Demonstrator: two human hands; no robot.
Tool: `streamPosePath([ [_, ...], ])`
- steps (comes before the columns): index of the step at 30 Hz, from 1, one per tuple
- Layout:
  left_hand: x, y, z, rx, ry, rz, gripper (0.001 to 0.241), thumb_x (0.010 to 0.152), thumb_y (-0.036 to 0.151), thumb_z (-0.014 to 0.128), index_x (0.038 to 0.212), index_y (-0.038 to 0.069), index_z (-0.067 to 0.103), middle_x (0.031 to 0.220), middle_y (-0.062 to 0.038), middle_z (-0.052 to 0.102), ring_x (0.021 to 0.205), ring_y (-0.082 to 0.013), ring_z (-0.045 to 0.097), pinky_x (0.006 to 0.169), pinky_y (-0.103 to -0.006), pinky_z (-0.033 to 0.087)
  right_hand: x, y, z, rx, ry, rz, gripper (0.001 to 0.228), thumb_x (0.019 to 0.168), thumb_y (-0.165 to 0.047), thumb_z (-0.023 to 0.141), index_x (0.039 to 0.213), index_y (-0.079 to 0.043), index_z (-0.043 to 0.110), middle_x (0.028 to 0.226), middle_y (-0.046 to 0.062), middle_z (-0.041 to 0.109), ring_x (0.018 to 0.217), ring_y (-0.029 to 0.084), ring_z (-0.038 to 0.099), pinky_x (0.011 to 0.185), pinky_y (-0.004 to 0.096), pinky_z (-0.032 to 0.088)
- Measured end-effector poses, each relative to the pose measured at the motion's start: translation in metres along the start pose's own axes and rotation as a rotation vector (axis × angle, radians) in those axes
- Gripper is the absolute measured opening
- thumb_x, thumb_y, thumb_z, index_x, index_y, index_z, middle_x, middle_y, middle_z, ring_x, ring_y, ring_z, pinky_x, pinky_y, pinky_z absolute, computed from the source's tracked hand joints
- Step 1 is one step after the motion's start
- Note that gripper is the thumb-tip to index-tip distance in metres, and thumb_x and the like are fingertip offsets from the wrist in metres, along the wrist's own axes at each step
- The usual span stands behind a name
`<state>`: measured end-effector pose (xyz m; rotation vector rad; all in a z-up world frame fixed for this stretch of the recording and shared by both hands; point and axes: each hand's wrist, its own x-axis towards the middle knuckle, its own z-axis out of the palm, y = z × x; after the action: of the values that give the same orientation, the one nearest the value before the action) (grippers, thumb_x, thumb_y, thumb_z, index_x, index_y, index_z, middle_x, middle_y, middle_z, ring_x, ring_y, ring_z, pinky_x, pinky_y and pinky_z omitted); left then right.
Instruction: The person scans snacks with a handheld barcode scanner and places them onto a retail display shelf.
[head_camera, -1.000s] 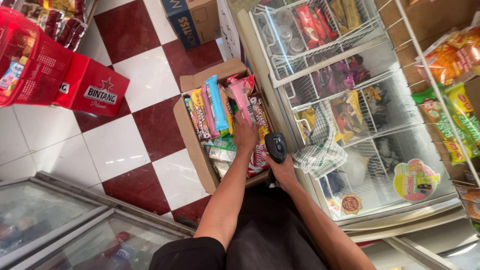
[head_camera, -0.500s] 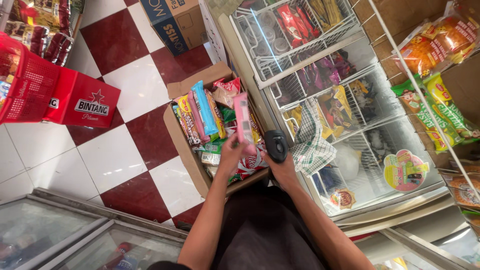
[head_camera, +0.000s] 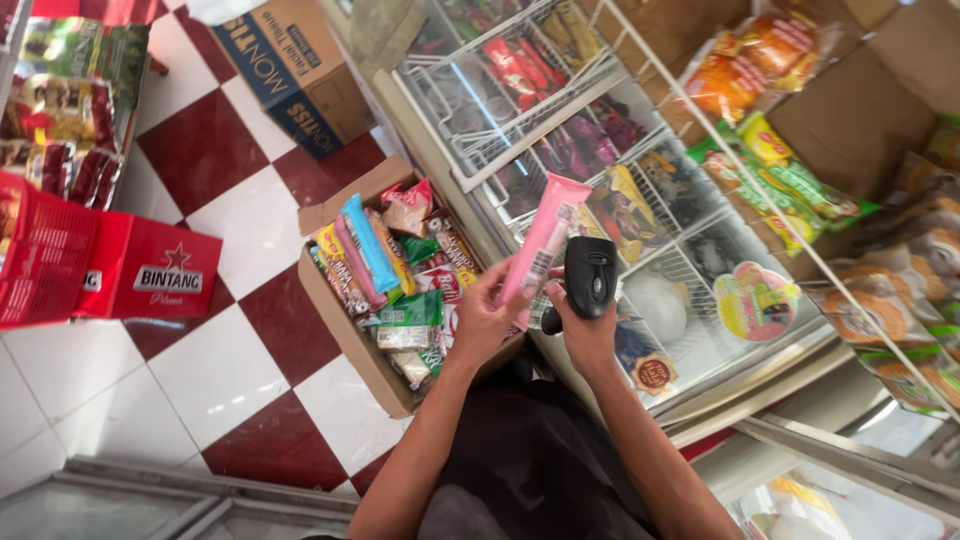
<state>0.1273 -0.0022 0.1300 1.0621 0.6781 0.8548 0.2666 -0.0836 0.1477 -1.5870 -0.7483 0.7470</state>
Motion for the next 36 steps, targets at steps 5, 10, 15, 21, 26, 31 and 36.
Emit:
streamPosePath([
  [5,0.011,0.0,0.01,-0.151,0.236,-0.044,0.045,0.083,0.007,0.084,0.12,0.003,0.059,0.101,-0.006,0.071,0.083,-0.0095,0.064,0.071,-0.0243,0.052,-0.02,-0.028,-0.061,-0.192,-0.16,0.09,0.026,0.091,-0.018,0.076,0.112,-0.004,0.07,0.083,0.005,0.072,0.075,0.009,0.067,0.07,0.028,0.054],
  [10,0.019,-0.003,0.016,-0.165,0.228,0.002,0.039,0.085,0.006,0.083,0.117,0.0,0.061,0.101,-0.006,0.072,0.088,-0.0083,0.066,0.078,-0.0232,0.055,-0.036,-0.037,-0.072,-0.348,-0.278,0.063,0.026,0.089,-0.024,0.08,0.099,-0.001,0.073,0.075,0.009,0.071,0.07,0.014,0.062,0.069,0.032,0.053],
  [15,0.024,0.004,0.019,-0.074,0.179,0.001,0.036,0.088,0.007,0.082,0.117,0.001,0.062,0.1,-0.004,0.071,0.087,-0.0064,0.064,0.075,-0.0223,0.053,-0.035,-0.041,-0.049,-0.299,-0.23,-0.007,0.03,0.085,-0.023,0.08,0.105,-0.002,0.073,0.085,0.007,0.077,0.076,0.014,0.069,0.075,0.033,0.056],
  [21,0.022,0.031,0.025,0.011,0.135,0.061,0.033,0.091,0.008,0.08,0.117,0.003,0.06,0.104,-0.004,0.069,0.091,-0.0059,0.065,0.077,-0.0209,0.054,-0.038,-0.037,-0.042,-0.171,-0.121,0.138,0.026,0.088,-0.021,0.08,0.105,-0.003,0.072,0.079,0.008,0.071,0.071,0.014,0.064,0.068,0.032,0.053],
  [26,0.012,0.051,0.064,0.094,0.069,0.231,0.03,0.09,0.002,0.074,0.116,0.003,0.06,0.112,-0.011,0.067,0.099,-0.0184,0.069,0.081,-0.0298,0.054,-0.031,-0.045,-0.061,0.086,0.101,0.088,0.032,0.093,-0.014,0.073,0.122,-0.002,0.067,0.103,0.009,0.074,0.082,0.015,0.07,0.073,0.032,0.056],
  [31,0.008,0.064,0.123,0.519,-0.121,0.659,0.038,0.084,-0.004,0.075,0.12,0.003,0.065,0.125,-0.015,0.068,0.118,-0.0326,0.069,0.1,-0.0384,0.056,-0.017,-0.048,-0.1,0.368,0.175,-0.01,0.046,0.096,-0.01,0.066,0.14,-0.002,0.054,0.13,0.012,0.067,0.096,0.02,0.074,0.075,0.036,0.058],
  [36,0.021,0.068,0.169,0.434,-0.423,0.741,0.046,0.087,0.002,0.075,0.13,0.0,0.057,0.145,-0.019,0.058,0.124,-0.0365,0.059,0.106,-0.0431,0.049,-0.005,-0.012,-0.151,0.839,0.11,-0.171,0.068,0.099,-0.015,0.074,0.16,-0.002,0.046,0.12,0.014,0.064,0.103,0.024,0.065,0.089,0.04,0.058],
])
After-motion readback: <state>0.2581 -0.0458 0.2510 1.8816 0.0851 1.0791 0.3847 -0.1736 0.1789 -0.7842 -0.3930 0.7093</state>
